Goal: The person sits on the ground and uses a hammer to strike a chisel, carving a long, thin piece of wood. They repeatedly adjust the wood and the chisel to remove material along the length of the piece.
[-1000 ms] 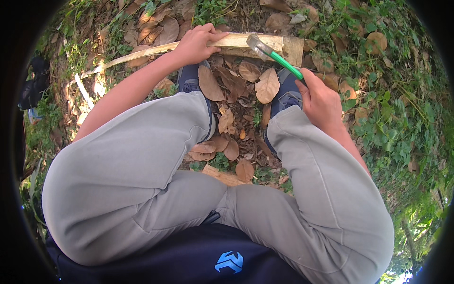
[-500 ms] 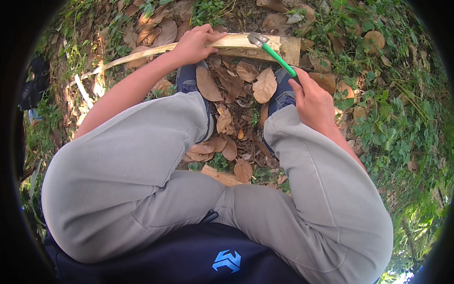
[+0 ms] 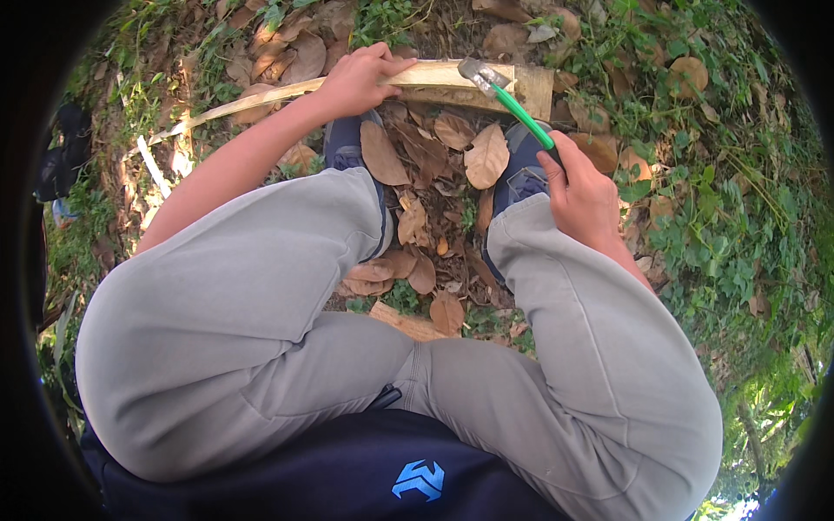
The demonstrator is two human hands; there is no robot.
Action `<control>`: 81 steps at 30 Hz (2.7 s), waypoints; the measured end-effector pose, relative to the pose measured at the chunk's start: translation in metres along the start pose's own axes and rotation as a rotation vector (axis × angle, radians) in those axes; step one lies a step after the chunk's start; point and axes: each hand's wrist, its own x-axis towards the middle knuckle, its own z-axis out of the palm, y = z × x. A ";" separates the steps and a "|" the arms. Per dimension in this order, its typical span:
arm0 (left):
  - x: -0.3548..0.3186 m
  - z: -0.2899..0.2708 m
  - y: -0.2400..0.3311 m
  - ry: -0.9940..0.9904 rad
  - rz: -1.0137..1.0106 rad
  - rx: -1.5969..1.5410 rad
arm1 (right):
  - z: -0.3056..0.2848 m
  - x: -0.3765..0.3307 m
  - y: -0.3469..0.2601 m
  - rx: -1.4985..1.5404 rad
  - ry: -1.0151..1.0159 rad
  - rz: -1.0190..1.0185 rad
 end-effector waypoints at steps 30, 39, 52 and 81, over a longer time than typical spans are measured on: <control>0.002 0.005 -0.007 -0.005 0.009 0.021 | 0.007 -0.010 0.010 0.070 0.003 0.022; 0.001 0.004 -0.005 0.010 0.003 -0.002 | 0.012 -0.007 0.010 0.025 -0.054 0.029; 0.005 -0.012 0.003 -0.076 -0.078 -0.088 | 0.003 -0.005 0.004 0.055 -0.086 0.046; 0.007 -0.024 0.006 -0.154 -0.085 -0.126 | -0.011 0.009 -0.004 0.204 -0.010 -0.070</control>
